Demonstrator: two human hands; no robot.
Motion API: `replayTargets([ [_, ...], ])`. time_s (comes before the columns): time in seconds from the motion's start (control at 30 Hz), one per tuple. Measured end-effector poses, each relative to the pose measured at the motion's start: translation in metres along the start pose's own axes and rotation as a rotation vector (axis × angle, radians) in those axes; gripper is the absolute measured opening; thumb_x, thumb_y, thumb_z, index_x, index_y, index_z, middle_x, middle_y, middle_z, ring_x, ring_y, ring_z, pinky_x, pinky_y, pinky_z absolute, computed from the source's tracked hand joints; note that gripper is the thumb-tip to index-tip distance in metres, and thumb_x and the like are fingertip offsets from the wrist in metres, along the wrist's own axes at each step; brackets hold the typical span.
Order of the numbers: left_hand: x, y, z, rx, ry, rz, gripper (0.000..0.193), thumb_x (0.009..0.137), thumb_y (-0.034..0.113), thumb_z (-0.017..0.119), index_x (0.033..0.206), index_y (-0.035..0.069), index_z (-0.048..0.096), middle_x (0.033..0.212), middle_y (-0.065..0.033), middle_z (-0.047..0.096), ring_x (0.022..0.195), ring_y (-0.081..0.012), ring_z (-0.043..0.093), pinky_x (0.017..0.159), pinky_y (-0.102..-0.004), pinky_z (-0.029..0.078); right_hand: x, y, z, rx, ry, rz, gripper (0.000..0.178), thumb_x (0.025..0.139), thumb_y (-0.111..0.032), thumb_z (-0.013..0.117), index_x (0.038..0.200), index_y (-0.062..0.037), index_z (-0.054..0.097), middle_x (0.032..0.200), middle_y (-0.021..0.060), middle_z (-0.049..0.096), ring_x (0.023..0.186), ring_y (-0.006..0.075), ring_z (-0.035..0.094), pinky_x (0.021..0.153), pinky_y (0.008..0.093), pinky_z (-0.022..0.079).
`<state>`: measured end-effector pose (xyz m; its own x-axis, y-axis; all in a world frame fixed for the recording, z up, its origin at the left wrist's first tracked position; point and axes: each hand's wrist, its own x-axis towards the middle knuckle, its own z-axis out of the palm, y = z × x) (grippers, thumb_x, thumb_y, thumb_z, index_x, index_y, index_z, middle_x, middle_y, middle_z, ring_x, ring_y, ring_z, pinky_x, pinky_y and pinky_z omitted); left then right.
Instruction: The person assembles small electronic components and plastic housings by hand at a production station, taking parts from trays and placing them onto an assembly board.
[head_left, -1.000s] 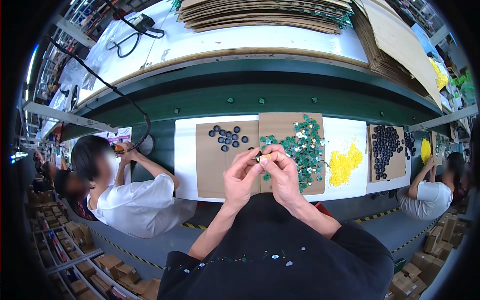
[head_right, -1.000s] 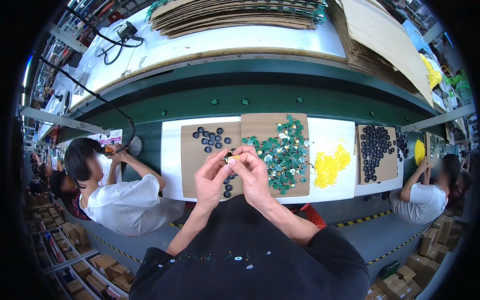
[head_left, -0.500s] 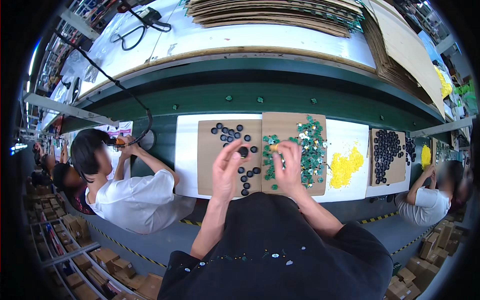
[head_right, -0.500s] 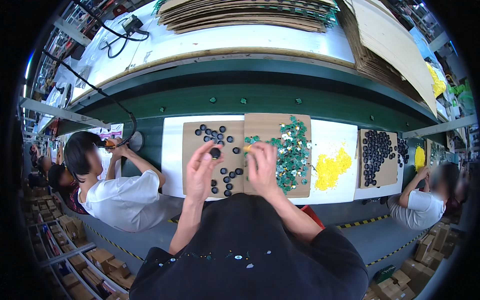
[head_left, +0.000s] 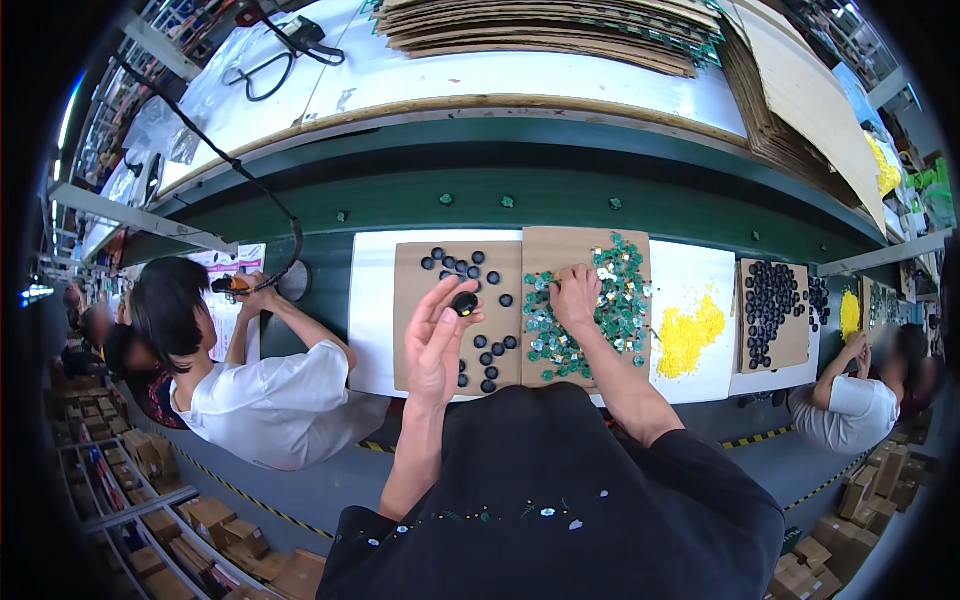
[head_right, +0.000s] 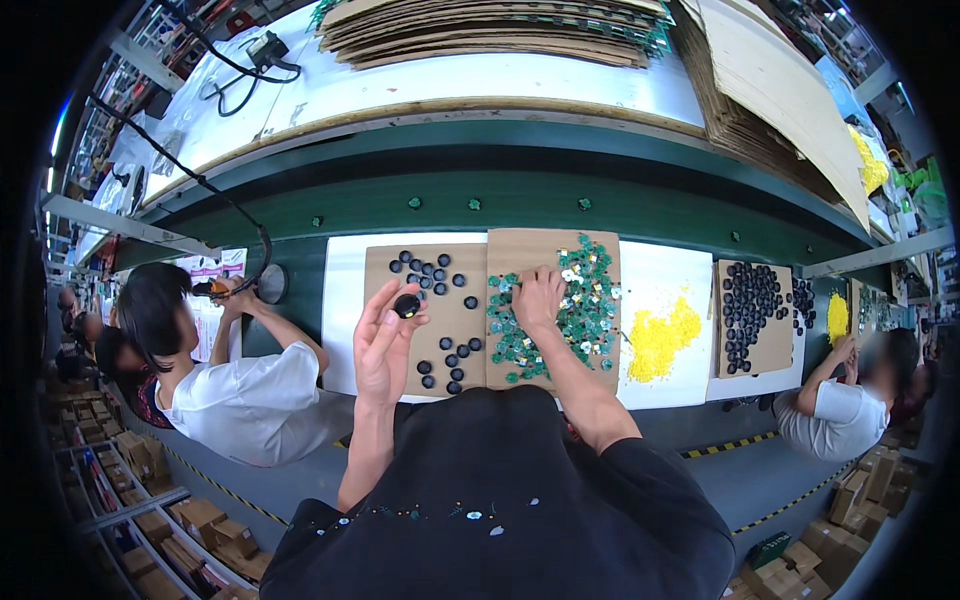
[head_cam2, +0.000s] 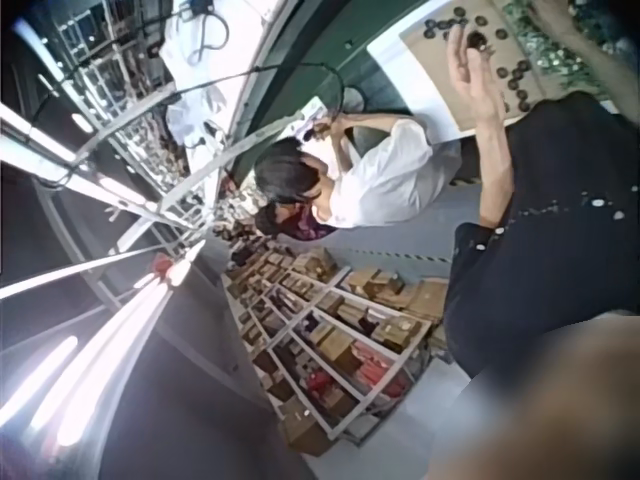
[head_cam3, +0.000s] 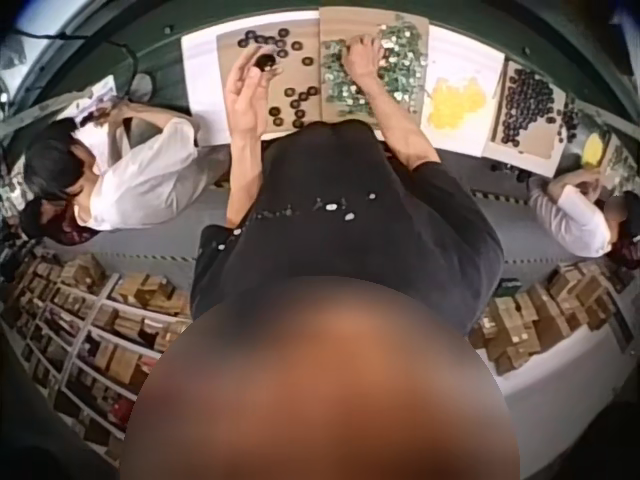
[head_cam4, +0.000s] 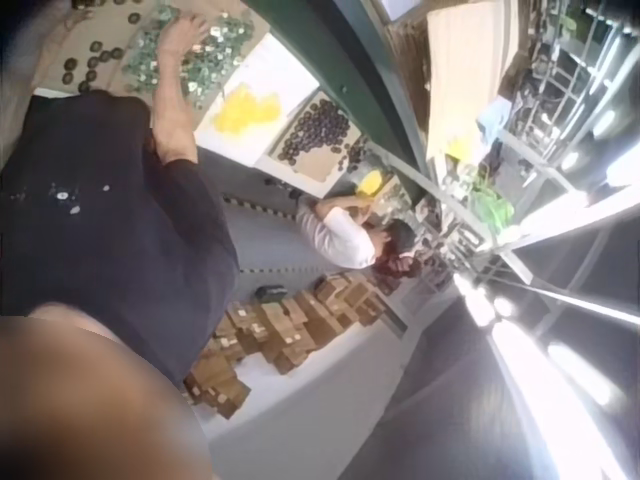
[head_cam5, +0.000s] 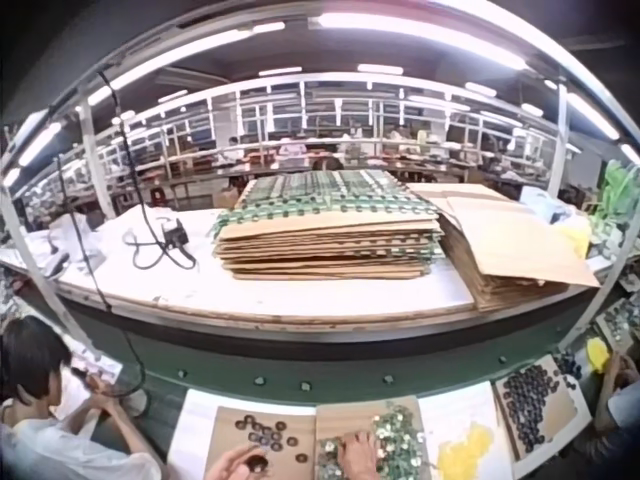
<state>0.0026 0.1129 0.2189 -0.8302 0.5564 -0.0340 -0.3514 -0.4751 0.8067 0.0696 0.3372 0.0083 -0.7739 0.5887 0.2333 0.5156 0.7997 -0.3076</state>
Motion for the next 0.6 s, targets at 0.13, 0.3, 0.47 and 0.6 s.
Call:
replayTargets([
  [0.13, -0.005, 0.001, 0.008, 0.019, 0.010, -0.007, 0.043, 0.100, 0.007, 0.052, 0.142, -0.003, 0.046, 0.135, -0.0223, 0.056, 0.111, -0.0246, 0.061, 0.095, -0.0349, 0.049, 0.005, -0.003, -0.001, 0.031, -0.003, 0.112, 0.017, 0.082, -0.007, 0.066, 0.099, -0.0044, 0.067, 0.100, 0.0121, 0.061, 0.094, 0.0296, 0.053, 0.082, 0.0394, 0.044],
  [0.3, -0.007, 0.005, 0.010, 0.019, 0.004, -0.011, 0.043, 0.100, 0.006, 0.051, 0.142, -0.002, 0.046, 0.136, -0.0222, 0.056, 0.110, -0.0248, 0.061, 0.097, -0.0352, 0.049, 0.019, -0.028, -0.058, 0.849, -0.159, 0.392, 0.015, 0.090, -0.006, 0.064, 0.104, -0.0027, 0.065, 0.094, 0.0073, 0.064, 0.085, 0.0203, 0.058, 0.073, 0.0314, 0.046],
  [0.47, -0.004, 0.003, 0.021, 0.036, -0.055, -0.008, 0.041, 0.100, 0.005, 0.052, 0.140, -0.001, 0.050, 0.135, -0.0223, 0.058, 0.111, -0.0234, 0.062, 0.096, -0.0349, 0.051, 0.023, -0.070, -0.160, 1.353, -0.222, 0.427, 0.014, 0.093, -0.004, 0.062, 0.107, -0.0014, 0.064, 0.086, 0.0033, 0.065, 0.076, 0.0121, 0.059, 0.069, 0.0242, 0.045],
  [0.6, -0.004, 0.004, 0.028, 0.086, -0.088, 0.002, 0.040, 0.099, 0.004, 0.053, 0.138, -0.001, 0.051, 0.136, -0.0214, 0.057, 0.112, -0.0232, 0.062, 0.098, -0.0353, 0.050, 0.014, -0.097, -0.215, 1.518, -0.247, 0.370, 0.015, 0.092, -0.004, 0.064, 0.107, -0.0016, 0.066, 0.089, 0.0032, 0.065, 0.075, 0.0107, 0.056, 0.068, 0.0233, 0.044],
])
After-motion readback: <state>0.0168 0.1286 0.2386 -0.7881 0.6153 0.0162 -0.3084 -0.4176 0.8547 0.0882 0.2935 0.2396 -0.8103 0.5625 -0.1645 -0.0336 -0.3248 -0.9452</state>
